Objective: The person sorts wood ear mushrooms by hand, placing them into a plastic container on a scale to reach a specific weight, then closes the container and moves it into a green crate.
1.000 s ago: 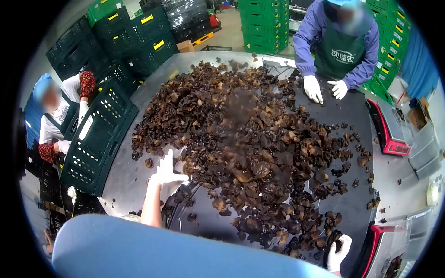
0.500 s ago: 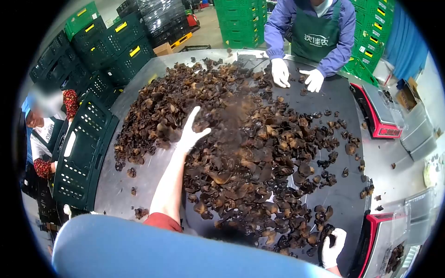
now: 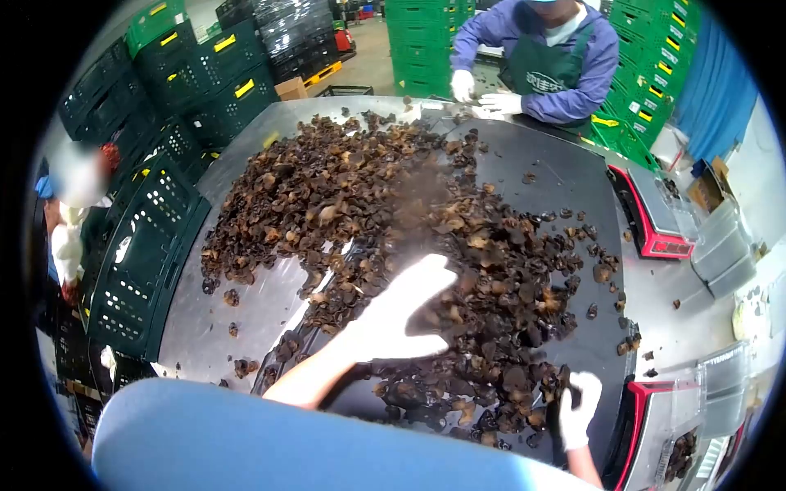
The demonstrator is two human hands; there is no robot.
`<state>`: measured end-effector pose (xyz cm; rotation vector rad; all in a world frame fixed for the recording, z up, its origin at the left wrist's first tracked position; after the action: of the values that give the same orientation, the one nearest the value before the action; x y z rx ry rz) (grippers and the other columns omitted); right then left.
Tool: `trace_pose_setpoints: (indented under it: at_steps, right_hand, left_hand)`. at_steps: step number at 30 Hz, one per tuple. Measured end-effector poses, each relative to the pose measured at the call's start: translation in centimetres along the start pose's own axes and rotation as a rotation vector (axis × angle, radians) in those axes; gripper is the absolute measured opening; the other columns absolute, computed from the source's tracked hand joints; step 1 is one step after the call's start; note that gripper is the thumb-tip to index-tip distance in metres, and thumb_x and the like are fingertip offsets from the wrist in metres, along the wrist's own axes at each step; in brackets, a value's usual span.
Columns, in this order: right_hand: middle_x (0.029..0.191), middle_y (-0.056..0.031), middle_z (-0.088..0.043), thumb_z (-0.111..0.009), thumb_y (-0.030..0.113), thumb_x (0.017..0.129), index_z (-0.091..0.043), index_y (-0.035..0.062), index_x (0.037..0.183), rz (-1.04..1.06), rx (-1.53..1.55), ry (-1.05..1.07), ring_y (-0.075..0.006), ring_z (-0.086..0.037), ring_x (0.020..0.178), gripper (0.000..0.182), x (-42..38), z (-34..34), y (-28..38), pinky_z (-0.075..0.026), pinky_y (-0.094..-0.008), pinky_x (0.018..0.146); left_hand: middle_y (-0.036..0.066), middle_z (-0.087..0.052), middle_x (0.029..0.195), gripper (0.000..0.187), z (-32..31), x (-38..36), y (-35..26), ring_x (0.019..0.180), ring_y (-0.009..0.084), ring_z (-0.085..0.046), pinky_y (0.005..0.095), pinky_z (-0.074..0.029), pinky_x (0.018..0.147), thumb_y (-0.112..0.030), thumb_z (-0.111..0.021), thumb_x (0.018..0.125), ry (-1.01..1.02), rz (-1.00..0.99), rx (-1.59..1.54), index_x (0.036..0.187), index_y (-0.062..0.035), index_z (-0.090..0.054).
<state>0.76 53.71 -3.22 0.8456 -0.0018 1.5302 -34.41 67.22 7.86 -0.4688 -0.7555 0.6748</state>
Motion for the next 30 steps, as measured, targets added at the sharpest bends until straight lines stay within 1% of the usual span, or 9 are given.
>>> trace_pose_setpoints:
  at_steps: [3, 5, 8, 12, 13, 15, 17, 22, 30]
  right_hand:
    - [0.119, -0.0151, -0.057, -0.061, 0.002, 0.081, -0.06, 0.004, 0.114, -0.019, 0.147, -0.109, -0.0289, -0.053, 0.116, 0.033, 5.5, -2.4, -6.1, -0.039, -0.0384, 0.102]
    - [0.12, -0.015, -0.058, -0.059, 0.006, 0.086, -0.058, 0.0023, 0.117, -0.241, 0.186, -0.1, -0.0278, -0.053, 0.116, 0.032, 9.3, -4.2, -8.1, -0.04, -0.0352, 0.102]
    - [0.129, -0.0141, -0.056, -0.057, 0.014, 0.09, -0.055, 0.0019, 0.127, -0.301, 0.342, -0.017, -0.0251, -0.051, 0.121, 0.038, 14.3, -9.4, -10.1, -0.037, -0.0339, 0.105]
    - [0.137, -0.0111, -0.052, -0.057, 0.018, 0.093, -0.051, 0.0029, 0.134, -0.254, 0.758, 0.118, -0.0217, -0.047, 0.127, 0.044, 20.8, -15.2, -5.6, -0.034, -0.0328, 0.108]
    - [0.138, -0.0104, -0.052, -0.057, 0.019, 0.093, -0.051, 0.0029, 0.134, -0.267, 0.874, 0.16, -0.0212, -0.047, 0.127, 0.044, 22.1, -16.6, -3.9, -0.033, -0.0327, 0.109]
    - [0.137, -0.01, -0.053, -0.057, 0.02, 0.093, -0.051, 0.0038, 0.135, -0.067, 0.73, 0.25, -0.0205, -0.048, 0.127, 0.045, 23.5, -19.6, -1.4, -0.033, -0.0325, 0.109]
    - [0.136, -0.0097, -0.053, -0.059, 0.024, 0.093, -0.05, 0.0052, 0.136, -0.073, 0.902, 0.308, -0.0201, -0.048, 0.126, 0.048, 24.0, -21.5, 0.4, -0.034, -0.0326, 0.108]
    - [0.135, -0.0084, -0.054, -0.06, 0.027, 0.092, -0.05, 0.0092, 0.136, 0.009, 0.916, 0.573, -0.0197, -0.051, 0.122, 0.048, 21.7, -24.0, 5.0, -0.04, -0.0355, 0.105]
    - [0.137, -0.0084, -0.051, -0.064, 0.026, 0.088, -0.05, 0.0088, 0.135, 0.019, 1.02, 0.792, -0.0202, -0.046, 0.126, 0.052, 15.2, -19.5, 8.5, -0.035, -0.0383, 0.108]
  left_hand:
    - [0.025, -0.042, 0.14, 0.067, 5.1, -5.3, 4.3, 0.134, 0.0391, -0.037, 0.0473, -0.029, 0.111, -0.036, -0.065, 0.085, -0.166, 0.401, 0.244, 0.14, -0.0054, -0.043]
    - [0.029, -0.039, 0.141, 0.069, 5.3, -10.3, 7.4, 0.134, 0.042, -0.035, 0.0507, -0.026, 0.112, -0.032, -0.064, 0.085, -0.162, 0.625, 0.5, 0.141, -0.0001, -0.04]
    - [0.036, -0.029, 0.144, 0.076, 2.6, -16.1, 9.7, 0.135, 0.0489, -0.029, 0.057, -0.02, 0.112, -0.031, -0.064, 0.085, -0.18, 0.53, 0.658, 0.145, 0.002, -0.03]
    - [0.033, -0.019, 0.15, 0.084, 0.6, -13.1, 12.4, 0.14, 0.0471, -0.018, 0.0553, -0.02, 0.113, -0.034, -0.067, 0.084, -0.182, 0.584, 0.426, 0.15, -0.004, -0.022]
    - [0.027, -0.02, 0.153, 0.083, 0.6, -11.1, 13.1, 0.142, 0.0426, -0.02, 0.051, -0.02, 0.115, -0.032, -0.066, 0.086, -0.169, 0.589, 0.433, 0.151, -0.0066, -0.021]
    - [0.02, -0.024, 0.154, 0.078, 1.4, -7.6, 15.2, 0.142, 0.0353, -0.024, 0.0453, -0.021, 0.116, -0.029, -0.064, 0.088, -0.277, 0.547, 0.319, 0.15, -0.007, -0.023]
    - [0.015, -0.031, 0.152, 0.072, 1.0, -5.2, 17.5, 0.14, 0.0301, -0.029, 0.0418, -0.023, 0.115, -0.027, -0.064, 0.089, -0.29, 0.506, 0.115, 0.148, -0.0071, -0.029]
    - [0.014, -0.047, 0.142, 0.056, -2.5, -1.2, 15.6, 0.134, 0.0297, -0.041, 0.0411, -0.029, 0.112, -0.031, -0.064, 0.089, -0.184, 0.35, 0.018, 0.138, -0.0091, -0.048]
    - [0.013, -0.049, 0.139, 0.055, -9.2, -0.9, 10.1, 0.13, 0.0269, -0.045, 0.039, -0.034, 0.11, -0.025, -0.068, 0.087, -0.091, 0.309, -0.185, 0.136, -0.0064, -0.049]
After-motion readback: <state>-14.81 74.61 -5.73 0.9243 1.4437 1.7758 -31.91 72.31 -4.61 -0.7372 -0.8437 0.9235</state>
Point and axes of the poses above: each hand's wrist, its own x-axis towards the middle knuckle, its own z-axis out of the back of the hand, y = z × x, the point moved 10 cm from there along x, towards the middle knuckle
